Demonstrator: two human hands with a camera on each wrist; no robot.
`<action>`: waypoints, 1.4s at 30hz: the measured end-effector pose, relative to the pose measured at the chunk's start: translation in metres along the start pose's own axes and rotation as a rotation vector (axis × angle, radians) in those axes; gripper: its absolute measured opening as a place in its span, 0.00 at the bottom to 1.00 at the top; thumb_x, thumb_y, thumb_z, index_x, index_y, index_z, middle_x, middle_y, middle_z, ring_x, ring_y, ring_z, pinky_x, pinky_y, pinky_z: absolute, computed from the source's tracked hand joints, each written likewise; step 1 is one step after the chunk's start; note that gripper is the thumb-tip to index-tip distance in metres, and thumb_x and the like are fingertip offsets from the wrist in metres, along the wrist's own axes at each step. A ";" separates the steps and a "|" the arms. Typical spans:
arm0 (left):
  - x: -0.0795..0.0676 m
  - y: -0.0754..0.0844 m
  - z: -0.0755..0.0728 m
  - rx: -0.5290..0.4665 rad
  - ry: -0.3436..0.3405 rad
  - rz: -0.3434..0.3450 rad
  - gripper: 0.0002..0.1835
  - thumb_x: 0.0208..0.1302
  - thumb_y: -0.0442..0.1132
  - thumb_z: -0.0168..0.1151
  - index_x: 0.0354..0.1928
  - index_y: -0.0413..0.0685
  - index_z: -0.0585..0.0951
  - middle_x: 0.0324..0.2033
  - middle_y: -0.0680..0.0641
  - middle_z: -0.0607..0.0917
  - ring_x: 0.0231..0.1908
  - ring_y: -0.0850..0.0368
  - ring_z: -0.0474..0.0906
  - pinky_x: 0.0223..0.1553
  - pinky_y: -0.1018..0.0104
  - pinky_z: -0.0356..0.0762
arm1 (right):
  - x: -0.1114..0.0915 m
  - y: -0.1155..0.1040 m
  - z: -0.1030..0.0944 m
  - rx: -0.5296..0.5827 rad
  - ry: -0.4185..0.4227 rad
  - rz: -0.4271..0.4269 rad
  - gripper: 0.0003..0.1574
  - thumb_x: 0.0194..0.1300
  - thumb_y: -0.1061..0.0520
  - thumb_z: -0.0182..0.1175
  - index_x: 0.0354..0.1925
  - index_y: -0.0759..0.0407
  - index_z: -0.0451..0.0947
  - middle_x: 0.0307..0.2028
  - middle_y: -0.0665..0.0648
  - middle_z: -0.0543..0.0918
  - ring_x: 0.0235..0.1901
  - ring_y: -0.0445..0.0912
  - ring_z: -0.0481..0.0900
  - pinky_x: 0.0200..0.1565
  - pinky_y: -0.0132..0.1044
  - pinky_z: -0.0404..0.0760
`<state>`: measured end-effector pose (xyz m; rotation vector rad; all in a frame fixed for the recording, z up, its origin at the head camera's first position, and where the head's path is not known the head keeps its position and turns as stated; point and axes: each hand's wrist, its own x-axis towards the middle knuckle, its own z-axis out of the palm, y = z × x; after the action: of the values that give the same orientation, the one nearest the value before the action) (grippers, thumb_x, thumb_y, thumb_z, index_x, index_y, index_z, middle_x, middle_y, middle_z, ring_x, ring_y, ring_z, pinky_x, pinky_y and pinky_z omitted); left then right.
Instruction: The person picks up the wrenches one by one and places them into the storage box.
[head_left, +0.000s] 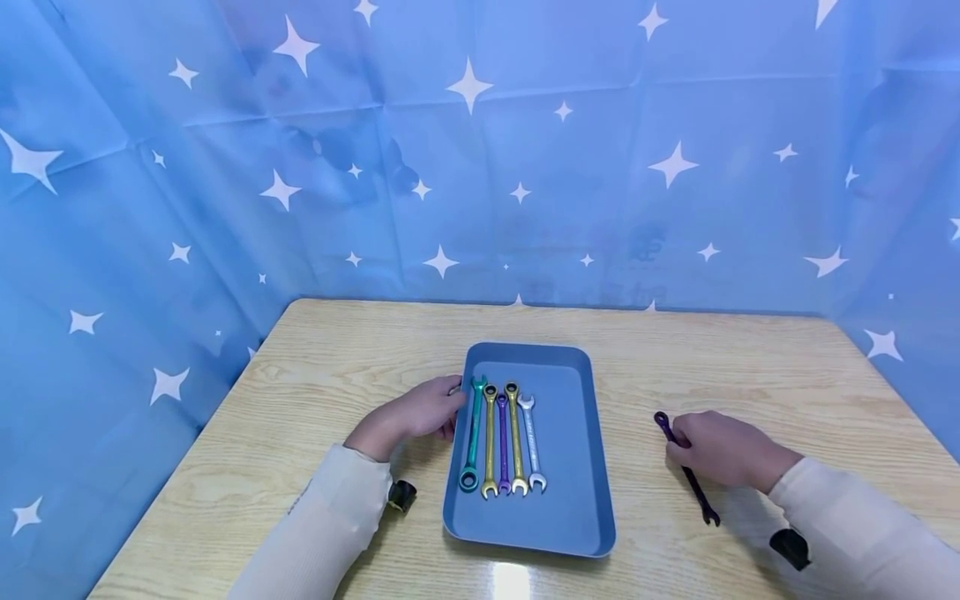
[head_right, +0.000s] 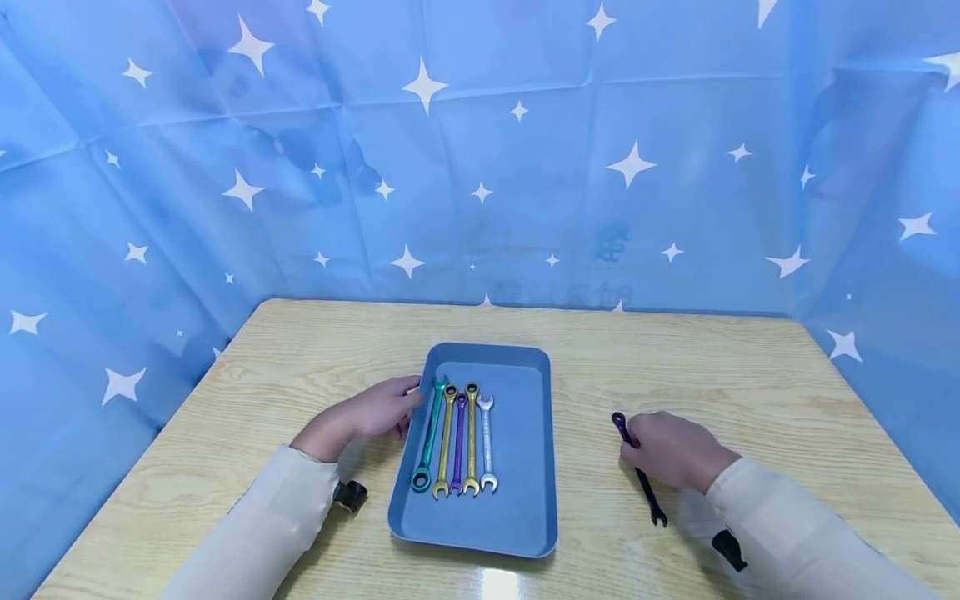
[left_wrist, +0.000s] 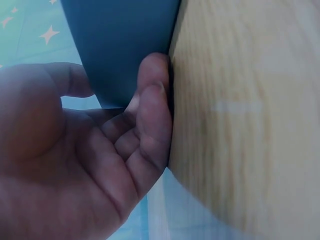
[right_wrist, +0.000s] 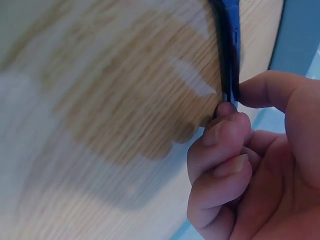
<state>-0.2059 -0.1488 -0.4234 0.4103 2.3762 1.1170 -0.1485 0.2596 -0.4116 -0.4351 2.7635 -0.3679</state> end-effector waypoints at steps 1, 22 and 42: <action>0.000 0.000 0.000 0.000 -0.001 0.001 0.15 0.77 0.42 0.37 0.44 0.44 0.75 0.26 0.46 0.81 0.25 0.53 0.80 0.30 0.61 0.81 | 0.000 0.000 0.000 -0.004 0.006 -0.004 0.21 0.71 0.55 0.53 0.20 0.51 0.63 0.16 0.46 0.61 0.15 0.39 0.58 0.22 0.30 0.57; 0.000 0.000 -0.002 -0.009 -0.001 -0.003 0.16 0.77 0.42 0.38 0.49 0.45 0.76 0.27 0.46 0.81 0.26 0.53 0.81 0.30 0.62 0.81 | 0.000 -0.002 -0.002 -0.037 0.057 0.027 0.23 0.67 0.56 0.53 0.16 0.49 0.60 0.14 0.46 0.59 0.13 0.39 0.59 0.19 0.30 0.59; -0.002 0.002 -0.002 -0.021 -0.012 -0.008 0.16 0.77 0.42 0.38 0.52 0.45 0.75 0.27 0.45 0.81 0.26 0.53 0.81 0.31 0.61 0.82 | -0.001 -0.026 -0.027 0.253 0.076 -0.029 0.14 0.74 0.58 0.47 0.30 0.59 0.70 0.11 0.51 0.74 0.13 0.48 0.78 0.19 0.34 0.71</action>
<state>-0.2054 -0.1503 -0.4203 0.3993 2.3514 1.1322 -0.1507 0.2409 -0.3784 -0.4040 2.7351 -0.7448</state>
